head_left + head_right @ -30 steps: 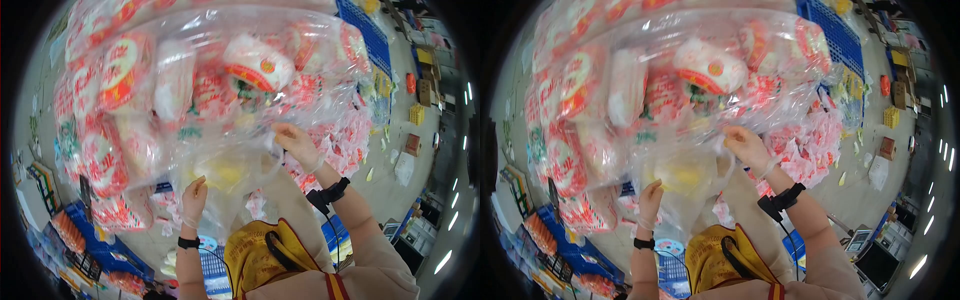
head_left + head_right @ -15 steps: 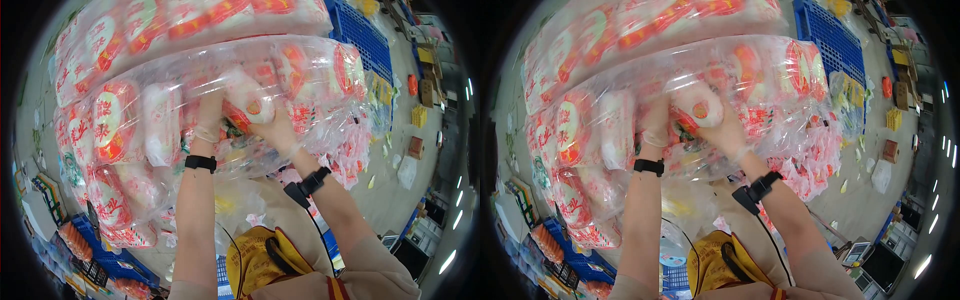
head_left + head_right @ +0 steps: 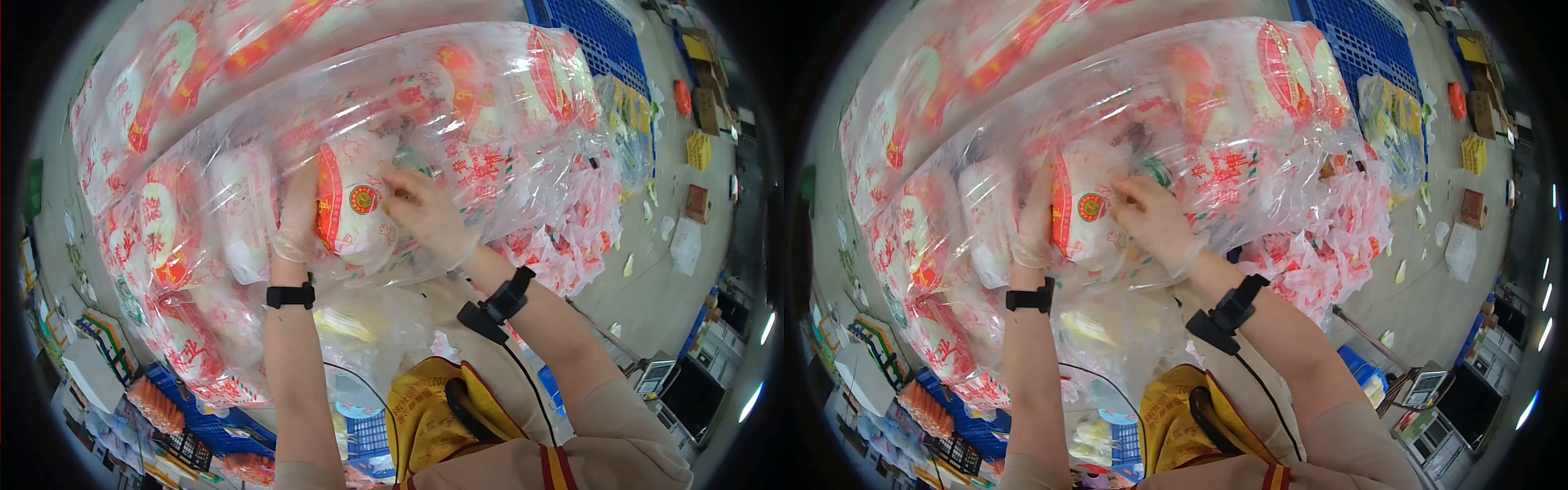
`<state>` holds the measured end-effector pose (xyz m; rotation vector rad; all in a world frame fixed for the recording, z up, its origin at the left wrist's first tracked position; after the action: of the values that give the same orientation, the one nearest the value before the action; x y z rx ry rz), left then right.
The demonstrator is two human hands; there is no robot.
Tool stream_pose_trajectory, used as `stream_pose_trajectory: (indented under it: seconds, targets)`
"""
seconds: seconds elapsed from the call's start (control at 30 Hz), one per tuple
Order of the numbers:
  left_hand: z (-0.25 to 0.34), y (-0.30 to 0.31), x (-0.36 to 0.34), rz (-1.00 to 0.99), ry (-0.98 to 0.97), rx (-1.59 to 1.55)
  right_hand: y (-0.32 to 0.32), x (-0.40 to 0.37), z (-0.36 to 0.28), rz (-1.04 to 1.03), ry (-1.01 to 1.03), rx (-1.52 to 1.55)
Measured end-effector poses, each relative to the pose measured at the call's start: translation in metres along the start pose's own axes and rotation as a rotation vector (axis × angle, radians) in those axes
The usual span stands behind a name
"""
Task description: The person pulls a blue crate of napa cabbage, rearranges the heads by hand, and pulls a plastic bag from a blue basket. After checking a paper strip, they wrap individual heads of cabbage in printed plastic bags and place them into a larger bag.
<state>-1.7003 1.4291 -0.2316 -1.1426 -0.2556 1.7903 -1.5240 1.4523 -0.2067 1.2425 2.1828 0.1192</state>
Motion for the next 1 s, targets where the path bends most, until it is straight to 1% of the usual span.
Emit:
stream_pose_trajectory:
  seconds: [0.03,0.07,0.1,0.13,0.17,0.23,0.27,0.3,0.33,0.4,0.47,0.5,0.53,0.57,0.6,0.67,0.7,0.73,0.77,0.8,0.83,0.87,0.93,0.97,1.0]
  targets:
    - [0.003,-0.002,-0.002,-0.035,-0.076,-0.014,-0.008,-0.001,-0.004,0.069,0.058,0.004]
    - [0.003,-0.002,-0.005,-0.038,-0.070,-0.004,-0.012,-0.004,-0.007,0.137,0.114,0.005]
    - [0.004,-0.007,-0.007,-0.082,-0.063,0.025,-0.015,-0.008,-0.006,0.144,0.110,0.011]
    - [0.005,-0.012,-0.009,-0.127,-0.059,0.051,-0.016,-0.011,-0.009,0.156,0.152,-0.072]
    - [0.006,-0.015,-0.012,-0.130,-0.056,0.054,-0.017,-0.013,-0.011,0.167,0.194,-0.156]
    - [0.010,-0.024,-0.020,-0.173,-0.063,-0.004,-0.019,-0.013,-0.009,0.161,0.186,-0.168]
    - [0.006,-0.023,-0.023,-0.172,-0.062,-0.003,-0.020,-0.013,-0.008,0.152,0.181,-0.180]
    - [0.004,-0.019,-0.026,-0.131,-0.112,0.016,-0.019,-0.014,-0.007,0.151,0.179,-0.179]
    - [0.003,-0.015,-0.028,-0.090,-0.163,0.037,-0.016,-0.016,-0.007,0.190,0.218,-0.202]
    - [-0.002,-0.012,-0.036,-0.085,-0.179,0.064,-0.009,-0.018,-0.015,0.228,0.256,-0.224]
    - [-0.004,-0.012,-0.039,-0.078,-0.199,0.088,0.008,-0.023,-0.051,0.443,0.548,-0.425]
    - [-0.005,-0.013,-0.039,-0.103,-0.171,0.110,0.008,-0.020,-0.048,0.438,0.548,-0.424]
    - [-0.007,-0.015,-0.038,-0.129,-0.145,0.132,0.004,-0.013,-0.045,0.334,0.559,-0.446]
    - [-0.007,-0.015,-0.035,-0.126,-0.146,0.131,0.000,-0.008,-0.042,0.230,0.570,-0.467]
    - [-0.005,-0.018,-0.031,-0.150,-0.184,0.170,0.005,-0.007,-0.041,0.226,0.574,-0.470]
    - [-0.002,-0.022,-0.025,-0.171,-0.222,0.200,0.003,-0.006,-0.036,-0.006,0.560,-0.822]
    - [0.003,-0.031,-0.025,-0.217,-0.202,0.290,0.006,-0.007,-0.041,-0.010,0.565,-0.827]
    - [0.005,-0.035,-0.024,-0.261,-0.179,0.383,0.007,-0.012,-0.052,0.075,0.712,-0.876]
    - [0.004,-0.032,-0.021,-0.253,-0.182,0.381,0.007,-0.017,-0.061,0.161,0.861,-0.919]
    - [0.001,-0.029,-0.017,-0.248,-0.170,0.467,0.007,-0.016,-0.061,0.155,0.864,-0.916]
    - [-0.003,-0.027,-0.013,-0.247,-0.156,0.553,0.005,-0.013,-0.059,0.070,0.883,-0.975]
    - [-0.006,-0.026,-0.009,-0.247,-0.155,0.551,0.003,-0.012,-0.057,-0.015,0.900,-1.035]
    - [-0.006,-0.033,-0.004,-0.300,-0.272,0.676,0.007,-0.012,-0.061,-0.031,0.915,-1.084]
    - [-0.006,-0.034,-0.001,-0.300,-0.273,0.674,0.007,-0.012,-0.062,-0.045,0.932,-1.132]
    - [-0.005,-0.039,0.000,-0.349,-0.304,0.714,0.007,-0.010,-0.062,-0.045,0.933,-1.134]
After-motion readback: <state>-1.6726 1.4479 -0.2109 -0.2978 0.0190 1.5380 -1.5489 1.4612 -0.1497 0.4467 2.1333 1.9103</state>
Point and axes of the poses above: each hand's wrist, its own x-axis towards the middle knuckle, its own y-axis out of the back of the hand, z = x × y, the point moved 5 cm from there along x, towards the middle knuckle, and after that the axes turned 14 degrees about -x, right-handed, at the moved point
